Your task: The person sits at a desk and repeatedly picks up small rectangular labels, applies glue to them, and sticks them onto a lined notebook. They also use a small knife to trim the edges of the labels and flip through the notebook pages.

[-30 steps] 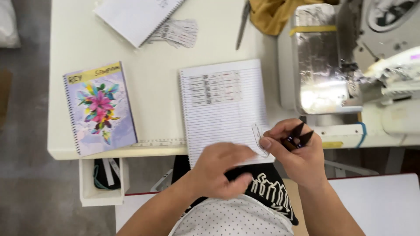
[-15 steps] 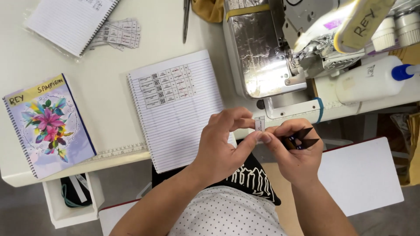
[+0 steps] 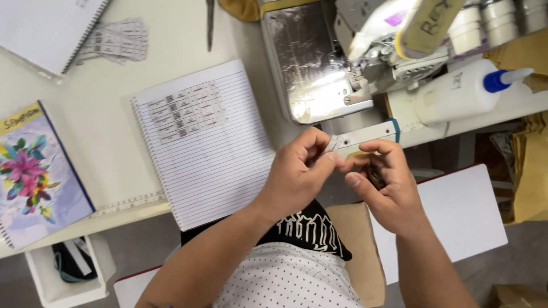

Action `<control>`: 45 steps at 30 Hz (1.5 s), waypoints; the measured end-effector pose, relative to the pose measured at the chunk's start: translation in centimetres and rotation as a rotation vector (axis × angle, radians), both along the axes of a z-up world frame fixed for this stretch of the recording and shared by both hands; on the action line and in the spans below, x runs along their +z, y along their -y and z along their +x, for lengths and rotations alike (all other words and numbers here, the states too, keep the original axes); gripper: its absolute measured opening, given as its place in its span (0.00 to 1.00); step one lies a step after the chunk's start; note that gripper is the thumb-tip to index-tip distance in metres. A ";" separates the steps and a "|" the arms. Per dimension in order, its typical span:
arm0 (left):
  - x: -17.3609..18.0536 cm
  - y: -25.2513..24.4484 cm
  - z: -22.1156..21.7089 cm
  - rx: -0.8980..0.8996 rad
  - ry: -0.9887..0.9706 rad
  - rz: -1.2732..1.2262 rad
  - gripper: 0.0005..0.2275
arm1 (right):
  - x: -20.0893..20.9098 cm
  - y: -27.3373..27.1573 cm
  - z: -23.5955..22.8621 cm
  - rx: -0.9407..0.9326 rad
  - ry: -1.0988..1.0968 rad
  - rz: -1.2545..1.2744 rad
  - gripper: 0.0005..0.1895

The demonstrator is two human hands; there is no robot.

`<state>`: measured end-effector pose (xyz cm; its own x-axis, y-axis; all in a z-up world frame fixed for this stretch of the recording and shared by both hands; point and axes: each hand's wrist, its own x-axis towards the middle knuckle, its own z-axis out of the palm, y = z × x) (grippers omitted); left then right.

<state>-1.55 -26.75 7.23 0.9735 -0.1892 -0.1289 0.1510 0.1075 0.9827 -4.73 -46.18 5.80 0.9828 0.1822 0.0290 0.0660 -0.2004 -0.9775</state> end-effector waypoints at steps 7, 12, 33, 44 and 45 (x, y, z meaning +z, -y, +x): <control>0.2 1.4 1.8 -0.063 0.037 0.064 0.03 | -0.5 4.7 1.6 0.119 -0.219 0.049 0.21; -0.1 2.6 2.3 -0.064 -0.028 0.065 0.06 | -0.9 4.3 2.3 0.074 -0.237 0.110 0.21; -0.6 4.9 3.2 -0.013 -0.006 0.081 0.06 | -2.1 4.7 3.9 -0.046 -0.159 0.085 0.12; -2.7 3.5 0.2 0.107 -0.135 -0.308 0.05 | -5.9 3.8 2.2 -0.163 -0.210 -0.018 0.27; -3.0 3.1 -0.4 0.180 -0.114 -0.440 0.04 | -7.6 3.0 1.0 -0.160 -0.209 0.189 0.36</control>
